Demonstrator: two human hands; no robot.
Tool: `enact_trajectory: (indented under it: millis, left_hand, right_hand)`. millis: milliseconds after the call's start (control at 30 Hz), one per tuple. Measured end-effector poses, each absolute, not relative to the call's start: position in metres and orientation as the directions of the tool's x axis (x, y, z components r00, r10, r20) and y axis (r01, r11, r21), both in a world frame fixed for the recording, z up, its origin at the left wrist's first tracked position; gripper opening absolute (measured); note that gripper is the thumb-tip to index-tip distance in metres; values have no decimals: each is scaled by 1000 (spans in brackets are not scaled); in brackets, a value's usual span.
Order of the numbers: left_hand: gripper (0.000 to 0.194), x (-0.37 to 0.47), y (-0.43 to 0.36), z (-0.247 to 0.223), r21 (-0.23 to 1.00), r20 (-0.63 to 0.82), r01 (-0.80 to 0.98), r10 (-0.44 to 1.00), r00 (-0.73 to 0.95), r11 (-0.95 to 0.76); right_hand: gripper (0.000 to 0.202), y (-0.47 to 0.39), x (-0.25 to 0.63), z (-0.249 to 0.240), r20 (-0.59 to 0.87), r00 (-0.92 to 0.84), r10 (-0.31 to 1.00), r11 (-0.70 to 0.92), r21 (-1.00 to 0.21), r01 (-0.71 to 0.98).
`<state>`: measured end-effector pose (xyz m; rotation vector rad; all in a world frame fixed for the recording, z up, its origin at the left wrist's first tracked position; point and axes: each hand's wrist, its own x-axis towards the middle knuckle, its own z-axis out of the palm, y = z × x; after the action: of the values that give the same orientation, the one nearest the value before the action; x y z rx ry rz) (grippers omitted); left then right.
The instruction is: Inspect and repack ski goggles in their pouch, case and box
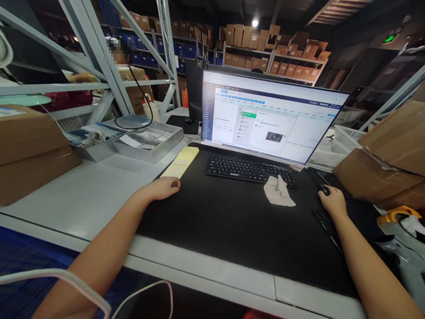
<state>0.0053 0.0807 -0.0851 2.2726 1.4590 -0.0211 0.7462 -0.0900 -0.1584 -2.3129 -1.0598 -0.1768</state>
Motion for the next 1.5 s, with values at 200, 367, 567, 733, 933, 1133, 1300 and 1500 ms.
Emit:
enact_trajectory:
  millis: [200,367,567,733,933,1133,1300,1500]
  left_hand:
    - [29,6,81,-84,350,-240,870,864,443,-348]
    - [27,6,80,-83,371,-235,866,868,438,-337]
    - [28,8,78,-79,381,-245,868,871,426,-317]
    - [31,17,60,-53,377,-103,859,907,409,-345]
    - [35,1,-46,-85,425,138,704,809,571,-569]
    - [35,-40,-134,-186,309,414,823,846,334,-476]
    - [37,-44,-145,-207,181,517,865,794,321,-468]
    - [36,-47,-147,-201,125,538,863,764,356,-490]
  right_hand:
    - [60,-88,748,-160,348,672,653,-506,-459,730]
    - [58,-87,747,-159,354,675,648,-510,-456,729]
    - [54,-89,745,-156,324,695,642,-529,-469,707]
    - [68,-92,739,-152,346,690,635,-507,-488,711]
    - [63,-95,733,-146,427,695,578,-437,-557,706]
    - [56,-97,722,-140,672,620,404,-360,-507,784]
    - [57,-97,702,-141,470,655,592,-540,-372,755]
    - [59,-94,711,-152,366,673,643,-600,-306,739]
